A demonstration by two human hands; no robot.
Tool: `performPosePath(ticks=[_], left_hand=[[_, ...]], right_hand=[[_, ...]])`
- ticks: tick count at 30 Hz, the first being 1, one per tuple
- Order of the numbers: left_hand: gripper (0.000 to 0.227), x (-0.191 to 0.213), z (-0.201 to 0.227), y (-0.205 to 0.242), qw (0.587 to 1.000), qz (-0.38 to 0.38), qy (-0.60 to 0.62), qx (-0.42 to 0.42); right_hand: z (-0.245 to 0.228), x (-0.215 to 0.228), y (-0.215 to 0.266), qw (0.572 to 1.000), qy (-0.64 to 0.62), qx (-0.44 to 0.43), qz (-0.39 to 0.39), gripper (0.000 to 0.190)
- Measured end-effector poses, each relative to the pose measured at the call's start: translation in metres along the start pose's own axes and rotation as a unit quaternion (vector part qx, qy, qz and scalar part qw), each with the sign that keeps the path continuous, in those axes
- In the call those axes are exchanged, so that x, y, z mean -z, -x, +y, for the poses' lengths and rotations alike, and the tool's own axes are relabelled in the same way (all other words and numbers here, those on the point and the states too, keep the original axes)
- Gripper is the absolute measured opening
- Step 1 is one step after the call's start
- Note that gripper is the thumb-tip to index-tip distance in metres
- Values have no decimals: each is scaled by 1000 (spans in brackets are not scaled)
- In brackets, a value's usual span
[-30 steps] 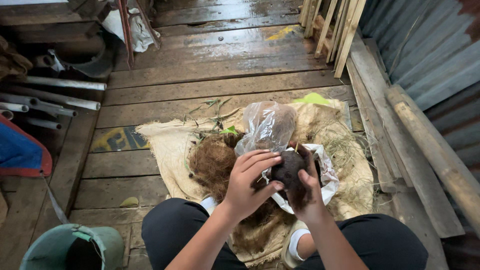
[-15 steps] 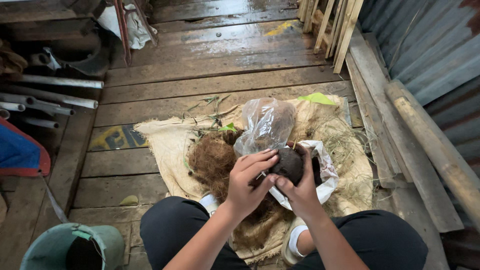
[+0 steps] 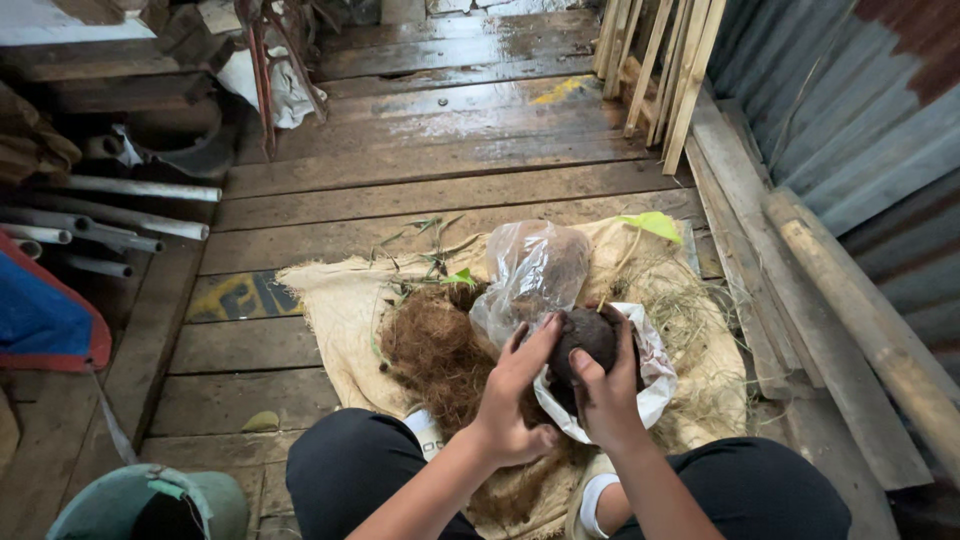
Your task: The person sits on a wooden floor and wraps a small plant's root ball with soil and coconut coir. They repeatedly scoop soil from a white sack and press it around the roots, shaping it into a compact ball.
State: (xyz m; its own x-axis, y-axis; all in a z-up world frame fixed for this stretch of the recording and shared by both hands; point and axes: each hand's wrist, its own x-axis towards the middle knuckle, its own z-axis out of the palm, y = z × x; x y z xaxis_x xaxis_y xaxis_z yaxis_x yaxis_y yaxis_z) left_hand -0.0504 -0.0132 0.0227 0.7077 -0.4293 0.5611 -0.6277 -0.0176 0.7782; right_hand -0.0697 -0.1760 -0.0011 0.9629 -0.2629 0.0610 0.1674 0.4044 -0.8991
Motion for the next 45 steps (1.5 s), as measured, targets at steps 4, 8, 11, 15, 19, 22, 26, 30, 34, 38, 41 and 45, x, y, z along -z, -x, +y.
performPosePath(ticks=[4,8,11,15,19,22,26,30,34,38,41,45], left_hand=[[114,-2,3,0,997,4,74,27],[107,-19,-2,-4,989,66,112,73],[102,-24,-13,-6,986,103,61,118],[102,-27,-24,-7,969,121,140,165],[95,-27,-25,-5,949,116,237,170],[88,-19,-22,-1,885,98,369,266],[75,-19,-21,-6,881,129,360,279],[76,-15,-18,-11,862,201,382,266],[77,-9,-20,-14,795,231,476,298],[72,-10,-22,-10,772,205,484,358],[65,-13,-27,-4,780,188,468,371],[60,-22,-36,1,806,191,411,380]], right_hand=[[-4,-2,0,997,79,21,15,69],[-11,-2,-3,986,162,16,-26,76],[-8,-6,-7,984,174,-12,-31,82],[-2,-10,-8,980,172,52,-81,75],[2,-11,-5,936,334,65,-97,79],[2,-10,-6,853,492,154,-81,80],[2,-11,-10,820,523,226,-47,85],[-3,-11,-13,843,481,237,-42,86],[0,-16,-6,890,425,143,-82,88],[12,-29,3,846,494,164,-117,89],[13,-26,0,839,502,184,-94,80],[15,-19,1,875,433,190,-107,68]])
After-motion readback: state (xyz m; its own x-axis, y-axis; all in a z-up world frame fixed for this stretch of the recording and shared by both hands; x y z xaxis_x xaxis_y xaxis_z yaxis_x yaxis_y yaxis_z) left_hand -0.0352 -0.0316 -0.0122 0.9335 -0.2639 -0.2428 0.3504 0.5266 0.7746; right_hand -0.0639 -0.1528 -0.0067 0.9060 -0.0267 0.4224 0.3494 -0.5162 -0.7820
